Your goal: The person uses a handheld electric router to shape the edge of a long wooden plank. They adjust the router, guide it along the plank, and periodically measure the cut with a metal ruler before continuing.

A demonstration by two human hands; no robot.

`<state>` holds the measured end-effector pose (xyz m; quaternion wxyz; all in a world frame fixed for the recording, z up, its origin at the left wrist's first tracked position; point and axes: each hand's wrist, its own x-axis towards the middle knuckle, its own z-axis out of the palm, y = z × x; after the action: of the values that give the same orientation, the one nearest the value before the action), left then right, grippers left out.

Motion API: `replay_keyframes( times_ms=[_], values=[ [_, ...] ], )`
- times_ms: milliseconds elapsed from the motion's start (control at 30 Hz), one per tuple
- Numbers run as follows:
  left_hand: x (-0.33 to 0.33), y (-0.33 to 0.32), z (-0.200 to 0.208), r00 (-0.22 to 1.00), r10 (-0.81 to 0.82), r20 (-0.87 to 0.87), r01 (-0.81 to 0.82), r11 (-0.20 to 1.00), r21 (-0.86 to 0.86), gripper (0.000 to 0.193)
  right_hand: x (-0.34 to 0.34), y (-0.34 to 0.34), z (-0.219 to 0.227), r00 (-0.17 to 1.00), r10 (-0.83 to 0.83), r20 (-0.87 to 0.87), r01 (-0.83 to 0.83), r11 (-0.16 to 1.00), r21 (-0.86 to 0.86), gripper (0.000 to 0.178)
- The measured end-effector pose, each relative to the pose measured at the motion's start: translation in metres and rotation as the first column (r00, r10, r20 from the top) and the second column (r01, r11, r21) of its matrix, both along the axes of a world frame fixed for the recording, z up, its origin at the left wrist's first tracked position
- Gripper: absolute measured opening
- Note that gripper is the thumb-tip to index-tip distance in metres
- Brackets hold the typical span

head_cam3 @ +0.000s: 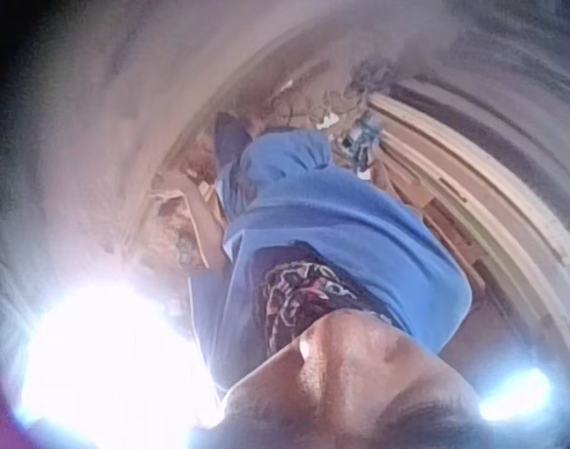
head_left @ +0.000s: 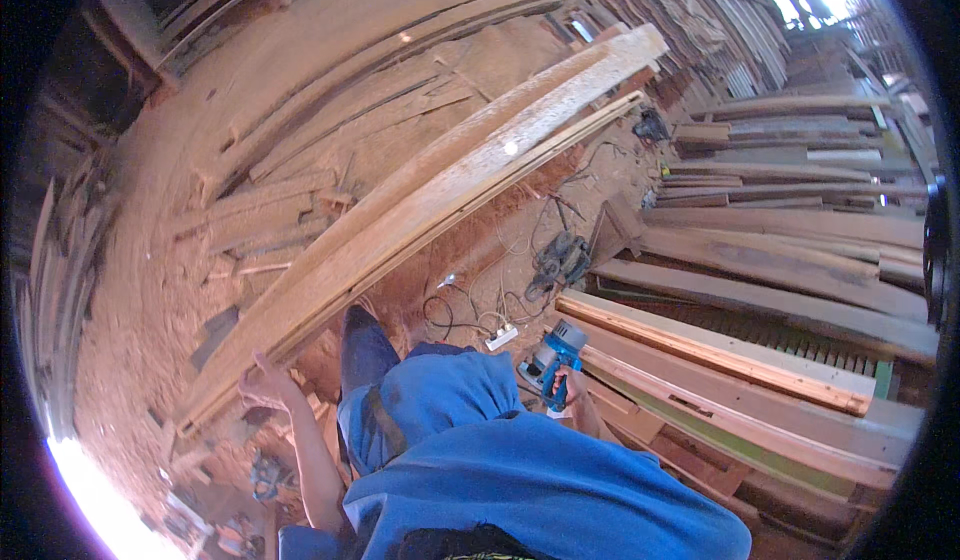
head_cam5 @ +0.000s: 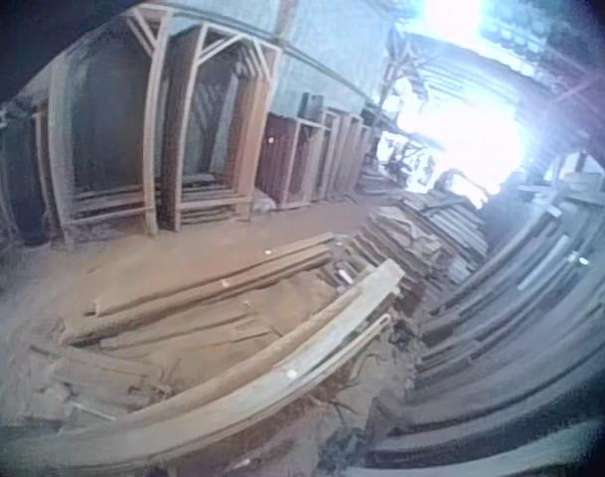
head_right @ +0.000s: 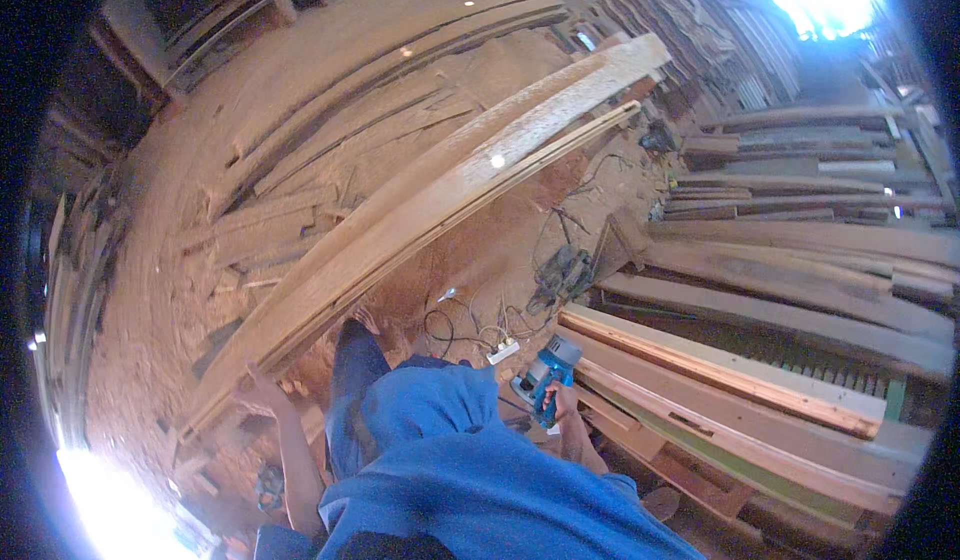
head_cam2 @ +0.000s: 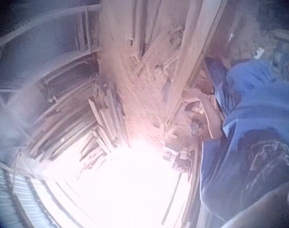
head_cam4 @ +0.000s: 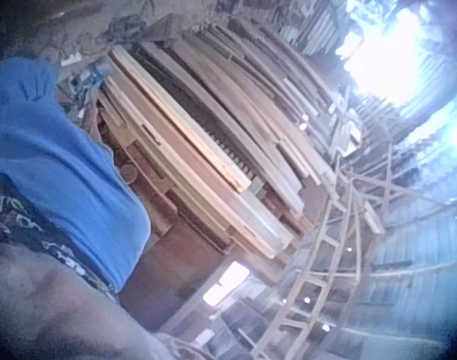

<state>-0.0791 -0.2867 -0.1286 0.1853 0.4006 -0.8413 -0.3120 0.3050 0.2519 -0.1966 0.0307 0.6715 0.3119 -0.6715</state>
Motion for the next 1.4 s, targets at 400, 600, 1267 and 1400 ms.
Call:
replay_keyframes(
  times_ms=[400,600,1267,1400],
  values=[
    [-0.087,0.021,0.02,0.997,0.036,-0.065,-0.014,0.95,0.313,0.079,0.043,-0.049,-0.019,0.973,-0.202,0.114,0.189,0.976,0.112,0.011],
    [-0.263,0.095,0.102,0.848,-0.359,-0.39,0.475,0.841,0.258,0.076,0.021,-0.088,-0.009,0.915,-0.395,0.084,0.377,0.911,0.169,0.011],
    [-0.332,0.631,0.299,0.102,-0.49,-0.866,0.78,-0.501,0.376,0.077,-0.069,-0.195,0.041,0.425,-0.898,0.109,0.832,0.436,0.343,0.01],
    [-0.268,0.689,0.338,-0.107,-0.415,-0.903,0.714,-0.665,0.221,0.076,-0.073,-0.232,0.036,0.246,-0.959,0.143,0.91,0.279,0.308,0.005]
  ],
)
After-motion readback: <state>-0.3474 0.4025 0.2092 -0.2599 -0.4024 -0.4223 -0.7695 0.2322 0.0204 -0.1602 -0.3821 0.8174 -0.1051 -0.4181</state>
